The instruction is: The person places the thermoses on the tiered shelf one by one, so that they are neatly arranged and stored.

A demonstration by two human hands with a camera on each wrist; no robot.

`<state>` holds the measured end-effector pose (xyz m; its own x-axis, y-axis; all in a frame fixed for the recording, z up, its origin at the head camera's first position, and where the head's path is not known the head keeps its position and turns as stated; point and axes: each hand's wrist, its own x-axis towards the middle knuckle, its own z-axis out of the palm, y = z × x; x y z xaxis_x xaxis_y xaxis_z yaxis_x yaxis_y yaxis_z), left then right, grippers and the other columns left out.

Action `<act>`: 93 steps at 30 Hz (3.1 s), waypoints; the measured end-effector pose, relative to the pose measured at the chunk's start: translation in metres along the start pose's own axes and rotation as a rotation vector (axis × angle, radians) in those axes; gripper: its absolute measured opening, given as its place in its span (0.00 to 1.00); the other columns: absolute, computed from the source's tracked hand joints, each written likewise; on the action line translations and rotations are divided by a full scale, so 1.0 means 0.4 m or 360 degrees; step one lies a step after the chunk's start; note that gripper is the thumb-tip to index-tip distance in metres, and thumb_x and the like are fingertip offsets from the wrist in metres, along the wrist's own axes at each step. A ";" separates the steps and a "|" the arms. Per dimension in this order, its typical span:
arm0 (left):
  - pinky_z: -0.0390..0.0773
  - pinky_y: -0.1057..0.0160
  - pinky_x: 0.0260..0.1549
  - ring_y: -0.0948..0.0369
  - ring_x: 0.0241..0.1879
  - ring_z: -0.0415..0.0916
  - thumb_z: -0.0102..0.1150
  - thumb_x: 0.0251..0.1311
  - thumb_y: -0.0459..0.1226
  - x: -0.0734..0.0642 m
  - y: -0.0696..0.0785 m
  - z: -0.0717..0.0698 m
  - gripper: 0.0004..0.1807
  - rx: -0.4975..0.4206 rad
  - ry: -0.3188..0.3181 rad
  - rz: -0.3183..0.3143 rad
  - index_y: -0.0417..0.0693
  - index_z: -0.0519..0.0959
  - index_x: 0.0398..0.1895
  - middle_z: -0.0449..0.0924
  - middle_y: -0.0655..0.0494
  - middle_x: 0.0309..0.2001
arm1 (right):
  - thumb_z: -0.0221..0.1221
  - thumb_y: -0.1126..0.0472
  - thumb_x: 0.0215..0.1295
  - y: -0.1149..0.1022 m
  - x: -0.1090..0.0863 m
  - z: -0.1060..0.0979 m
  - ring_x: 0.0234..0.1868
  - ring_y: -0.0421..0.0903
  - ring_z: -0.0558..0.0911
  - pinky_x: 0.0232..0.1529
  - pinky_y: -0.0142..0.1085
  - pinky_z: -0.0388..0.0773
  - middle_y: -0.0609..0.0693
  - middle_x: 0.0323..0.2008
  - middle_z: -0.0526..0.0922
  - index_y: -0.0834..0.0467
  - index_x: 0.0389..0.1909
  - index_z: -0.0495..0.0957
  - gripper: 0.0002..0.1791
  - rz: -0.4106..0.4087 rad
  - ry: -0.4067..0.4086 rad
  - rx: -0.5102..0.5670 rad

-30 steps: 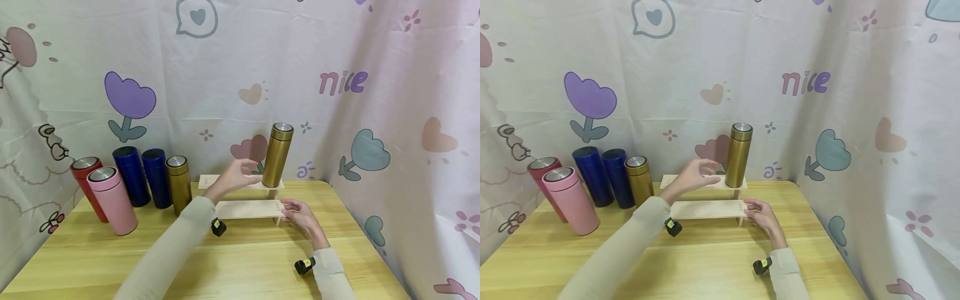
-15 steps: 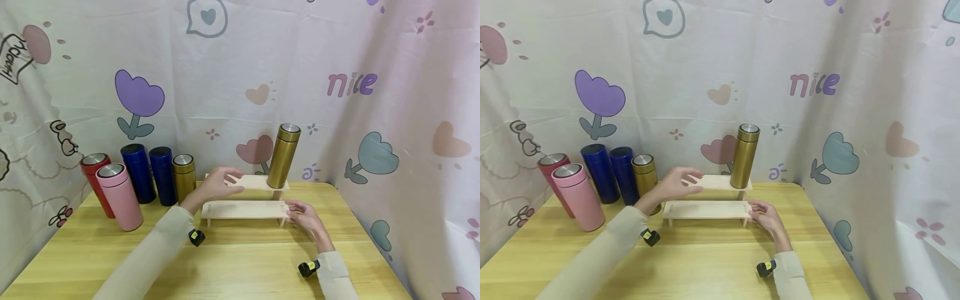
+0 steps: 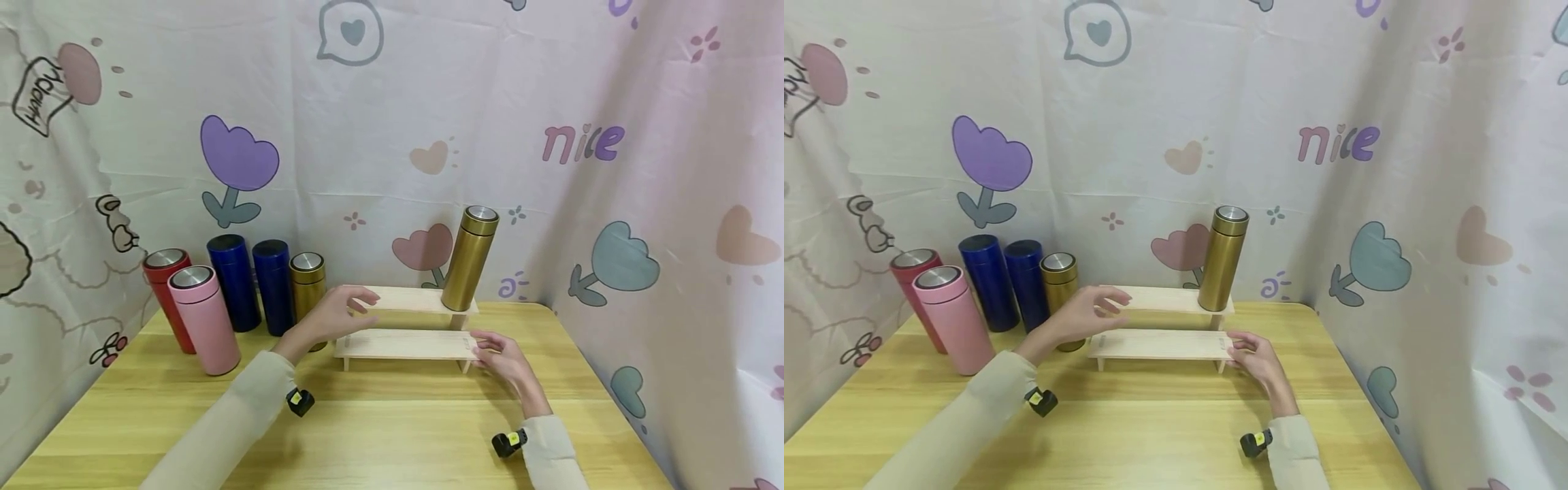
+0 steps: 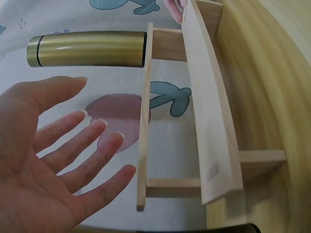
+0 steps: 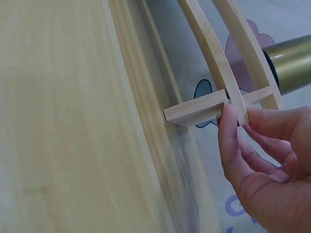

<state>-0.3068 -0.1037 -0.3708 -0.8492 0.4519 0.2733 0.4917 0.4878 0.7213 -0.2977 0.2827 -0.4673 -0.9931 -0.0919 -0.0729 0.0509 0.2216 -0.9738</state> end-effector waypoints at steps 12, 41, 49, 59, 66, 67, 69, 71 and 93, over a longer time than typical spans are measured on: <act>0.88 0.50 0.49 0.50 0.49 0.86 0.72 0.61 0.40 -0.059 -0.032 -0.037 0.24 -0.0020 0.0053 -0.0080 0.43 0.82 0.59 0.84 0.42 0.56 | 0.60 0.72 0.71 -0.002 0.000 0.000 0.39 0.42 0.84 0.46 0.31 0.88 0.62 0.51 0.79 0.71 0.71 0.67 0.28 0.0012 -0.0013 -0.0007; 0.86 0.63 0.41 0.51 0.47 0.85 0.73 0.61 0.40 -0.169 -0.142 -0.104 0.22 0.0063 0.0222 -0.0177 0.41 0.83 0.56 0.87 0.44 0.50 | 0.59 0.73 0.71 -0.002 0.001 -0.004 0.40 0.41 0.84 0.47 0.32 0.88 0.61 0.51 0.79 0.71 0.71 0.67 0.29 0.0013 -0.0040 -0.0032; 0.83 0.69 0.40 0.55 0.42 0.86 0.72 0.60 0.36 -0.203 -0.179 -0.118 0.17 0.0078 0.0389 -0.0242 0.42 0.85 0.52 0.89 0.45 0.47 | 0.59 0.74 0.70 -0.005 0.008 -0.008 0.40 0.41 0.83 0.46 0.33 0.88 0.63 0.52 0.79 0.73 0.69 0.68 0.27 -0.0019 -0.0042 -0.0074; 0.85 0.45 0.52 0.43 0.51 0.86 0.71 0.61 0.36 -0.221 -0.219 -0.117 0.23 0.0135 0.0559 -0.0398 0.36 0.80 0.58 0.85 0.37 0.55 | 0.60 0.74 0.69 -0.005 0.008 -0.006 0.40 0.40 0.83 0.46 0.35 0.89 0.64 0.51 0.79 0.74 0.68 0.69 0.27 -0.0050 -0.0050 -0.0108; 0.80 0.38 0.60 0.37 0.60 0.80 0.70 0.63 0.39 -0.219 -0.242 -0.105 0.34 0.0104 0.0491 -0.0483 0.37 0.70 0.71 0.78 0.33 0.64 | 0.61 0.73 0.68 -0.010 0.003 -0.003 0.46 0.44 0.83 0.47 0.36 0.88 0.70 0.56 0.78 0.72 0.67 0.71 0.26 -0.0077 -0.0009 -0.0227; 0.80 0.38 0.59 0.37 0.60 0.80 0.70 0.63 0.39 -0.218 -0.244 -0.103 0.35 0.0098 0.0485 -0.0490 0.38 0.70 0.71 0.77 0.33 0.65 | 0.61 0.72 0.68 -0.011 0.003 -0.003 0.47 0.44 0.83 0.47 0.35 0.88 0.70 0.57 0.78 0.72 0.67 0.71 0.26 -0.0079 -0.0004 -0.0243; 0.81 0.39 0.59 0.37 0.61 0.79 0.70 0.63 0.40 -0.216 -0.248 -0.098 0.36 0.0079 0.0479 -0.0500 0.38 0.69 0.72 0.76 0.32 0.66 | 0.62 0.71 0.68 -0.013 0.002 -0.003 0.49 0.45 0.83 0.47 0.34 0.87 0.71 0.57 0.78 0.72 0.66 0.72 0.26 -0.0092 -0.0001 -0.0276; 0.81 0.39 0.58 0.36 0.62 0.79 0.70 0.64 0.41 -0.213 -0.250 -0.094 0.37 0.0054 0.0472 -0.0505 0.38 0.68 0.73 0.75 0.32 0.67 | 0.62 0.71 0.68 -0.016 0.000 -0.002 0.50 0.46 0.83 0.47 0.34 0.87 0.71 0.57 0.79 0.72 0.66 0.72 0.26 -0.0092 0.0006 -0.0290; 0.70 0.38 0.71 0.33 0.73 0.64 0.67 0.65 0.53 -0.169 -0.305 -0.042 0.52 -0.0192 0.0336 -0.0645 0.37 0.51 0.81 0.59 0.30 0.76 | 0.63 0.71 0.67 -0.010 0.001 -0.002 0.52 0.52 0.83 0.46 0.32 0.86 0.70 0.57 0.80 0.70 0.65 0.74 0.25 -0.0114 0.0036 -0.0348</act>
<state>-0.3128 -0.2064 -0.4665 -0.9948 0.0751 0.0689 0.0972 0.4974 0.8621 -0.2986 0.2827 -0.4632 -0.9956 -0.0936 0.0024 -0.0417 0.4206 -0.9063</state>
